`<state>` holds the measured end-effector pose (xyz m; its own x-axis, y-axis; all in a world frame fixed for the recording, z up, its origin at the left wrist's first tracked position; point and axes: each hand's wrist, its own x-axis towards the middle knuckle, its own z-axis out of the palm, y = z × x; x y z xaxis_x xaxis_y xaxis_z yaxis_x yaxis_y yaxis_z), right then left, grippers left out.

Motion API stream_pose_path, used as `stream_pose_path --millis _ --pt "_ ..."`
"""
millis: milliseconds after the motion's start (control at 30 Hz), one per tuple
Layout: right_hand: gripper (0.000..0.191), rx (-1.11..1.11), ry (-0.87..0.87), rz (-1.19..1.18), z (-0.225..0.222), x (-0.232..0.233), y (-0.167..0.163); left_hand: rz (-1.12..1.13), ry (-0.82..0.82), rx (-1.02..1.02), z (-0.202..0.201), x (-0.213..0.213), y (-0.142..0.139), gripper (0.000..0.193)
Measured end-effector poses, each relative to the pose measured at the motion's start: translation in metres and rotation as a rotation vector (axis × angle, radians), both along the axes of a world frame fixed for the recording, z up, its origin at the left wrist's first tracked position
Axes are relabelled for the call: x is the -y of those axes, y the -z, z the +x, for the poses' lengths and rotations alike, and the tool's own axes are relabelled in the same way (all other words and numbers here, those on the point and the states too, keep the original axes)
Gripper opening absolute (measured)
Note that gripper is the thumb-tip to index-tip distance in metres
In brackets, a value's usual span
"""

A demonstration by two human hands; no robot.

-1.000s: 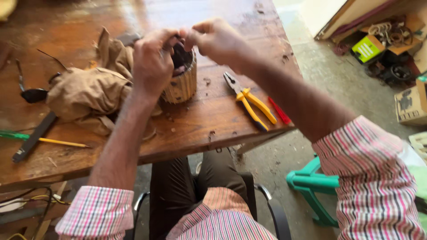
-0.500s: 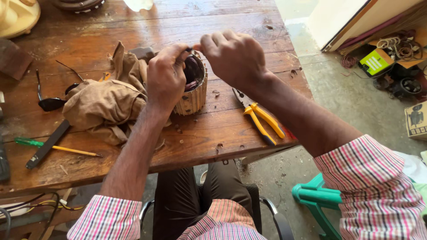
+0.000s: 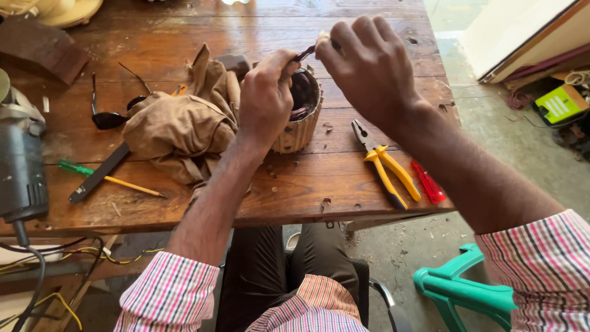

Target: The person winds a copper wire around a cylindrical wooden core, repeatedly pulling the wire, aligning it, and pressing it into place. The hands adjust the wire by hand and occasionally use pliers to hold or cut the wire.

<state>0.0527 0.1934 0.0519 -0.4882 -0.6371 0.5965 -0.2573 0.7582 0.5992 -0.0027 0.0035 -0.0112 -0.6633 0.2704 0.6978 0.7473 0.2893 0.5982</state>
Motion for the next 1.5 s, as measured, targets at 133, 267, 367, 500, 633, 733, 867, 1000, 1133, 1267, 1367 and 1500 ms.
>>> stream_pose_path --millis 133,267,367,500,633,733,867,1000,1133,1267,1367,1500 --pt "0.013 0.021 0.029 -0.115 -0.01 0.01 -0.002 -0.029 -0.019 0.079 0.0 0.0 -0.003 0.013" --pt "0.025 0.85 0.496 -0.893 -0.012 0.024 -0.008 -0.019 -0.029 0.036 -0.002 0.0 0.0 0.012" --pt "0.02 0.922 0.306 -0.954 -0.001 0.015 -0.014 -0.015 0.005 0.0 -0.002 0.001 0.004 0.017" --pt "0.02 0.674 0.068 -0.662 0.006 -0.002 -0.016 -0.031 0.012 0.05 -0.006 -0.002 0.005 0.016" --pt "0.013 0.009 0.103 0.147 0.007 -0.004 -0.009 -0.011 0.018 0.09 -0.006 -0.003 0.006 0.013" --pt "0.016 0.2 0.217 0.018 0.006 0.0 -0.004 -0.038 -0.018 0.013 -0.006 -0.002 0.01 0.015" --pt "0.034 1.162 0.344 -1.27 0.002 -0.004 -0.006 -0.002 0.013 -0.001 -0.01 -0.003 0.018 0.016" --pt "0.031 0.788 -0.021 -0.808 0.005 -0.011 -0.013 0.02 0.031 -0.037 -0.015 -0.005 0.021 0.012" --pt "0.018 0.285 0.05 -0.093 0.02 -0.01 -0.019 -0.019 -0.011 0.021 -0.012 -0.006 0.019 0.01" --pt "0.031 0.681 0.46 -0.267 0.022 0.005 -0.019 -0.008 -0.013 -0.062 -0.011 -0.004 0.017 0.011" --pt "0.033 1.427 0.19 -1.579 0.022 -0.003 -0.032 0.024 0.021 -0.078 -0.014 -0.005 0.019 0.014" --pt "0.042 0.998 0.22 -1.097 0.037 -0.01 -0.032 0.083 0.02 -0.005 -0.015 -0.007 0.024 0.01"
